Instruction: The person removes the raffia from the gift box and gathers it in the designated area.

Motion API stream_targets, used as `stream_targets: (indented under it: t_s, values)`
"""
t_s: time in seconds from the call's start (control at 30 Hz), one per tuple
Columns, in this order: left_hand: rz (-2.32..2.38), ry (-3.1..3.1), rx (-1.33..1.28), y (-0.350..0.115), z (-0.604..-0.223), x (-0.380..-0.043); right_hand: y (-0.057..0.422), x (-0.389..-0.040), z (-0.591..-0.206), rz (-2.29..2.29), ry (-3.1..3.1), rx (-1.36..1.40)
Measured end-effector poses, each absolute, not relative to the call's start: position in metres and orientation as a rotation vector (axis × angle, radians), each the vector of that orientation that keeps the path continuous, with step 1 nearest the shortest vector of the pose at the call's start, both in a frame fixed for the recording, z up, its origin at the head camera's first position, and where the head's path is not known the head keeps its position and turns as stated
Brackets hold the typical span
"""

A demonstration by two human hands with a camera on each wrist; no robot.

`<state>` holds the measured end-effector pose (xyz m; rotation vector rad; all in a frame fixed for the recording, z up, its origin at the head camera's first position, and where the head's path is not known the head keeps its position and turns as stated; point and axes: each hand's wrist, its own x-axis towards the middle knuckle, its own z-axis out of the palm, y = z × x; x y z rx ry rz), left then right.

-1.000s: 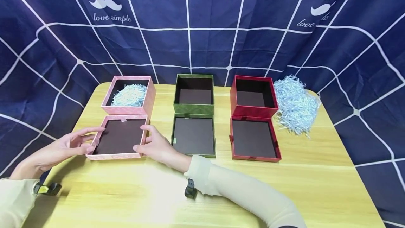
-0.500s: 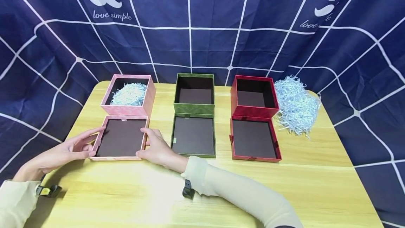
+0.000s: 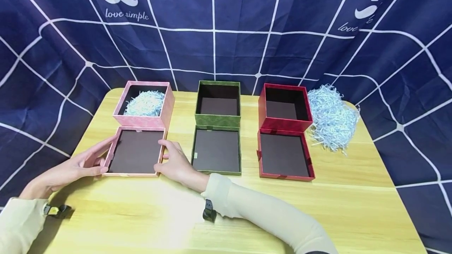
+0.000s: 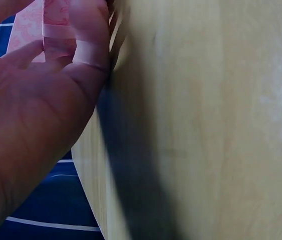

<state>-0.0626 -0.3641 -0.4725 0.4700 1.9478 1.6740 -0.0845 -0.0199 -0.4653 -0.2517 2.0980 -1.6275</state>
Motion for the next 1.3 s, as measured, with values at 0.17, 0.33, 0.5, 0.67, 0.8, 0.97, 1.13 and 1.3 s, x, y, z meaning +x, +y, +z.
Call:
stream_targets:
  t_s: [0.17, 0.33, 0.5, 0.67, 0.8, 0.97, 1.13, 1.3]
  values:
    - [1.664, 1.992, 0.428, -0.362, -0.471, -0.065, -0.022, -0.083, -0.462, -1.630, 2.121, -0.218]
    - [1.632, 2.034, 0.373, -0.363, -0.467, -0.066, -0.025, -0.080, -0.454, -1.620, 2.143, -0.194]
    - [1.652, 2.124, 0.376, -0.361, -0.462, -0.071, -0.024, -0.083, -0.442, -1.687, 2.135, -0.209]
    - [1.748, 2.247, 0.394, -0.358, -0.456, -0.080, -0.020, -0.094, -0.427, -1.764, 2.142, -0.241]
    - [1.915, 2.218, 0.374, -0.356, -0.449, -0.089, -0.019, -0.108, -0.417, -1.835, 2.154, -0.232]
    - [1.943, 2.261, 0.279, -0.352, -0.437, -0.100, -0.022, -0.123, -0.404, -1.894, 2.177, -0.260]
    - [1.778, 2.378, 0.227, -0.347, -0.425, -0.118, -0.030, -0.137, -0.395, -1.889, 2.234, -0.313]
    - [1.754, 2.323, 0.256, -0.344, -0.417, -0.140, -0.040, -0.153, -0.387, -1.856, 2.277, -0.370]
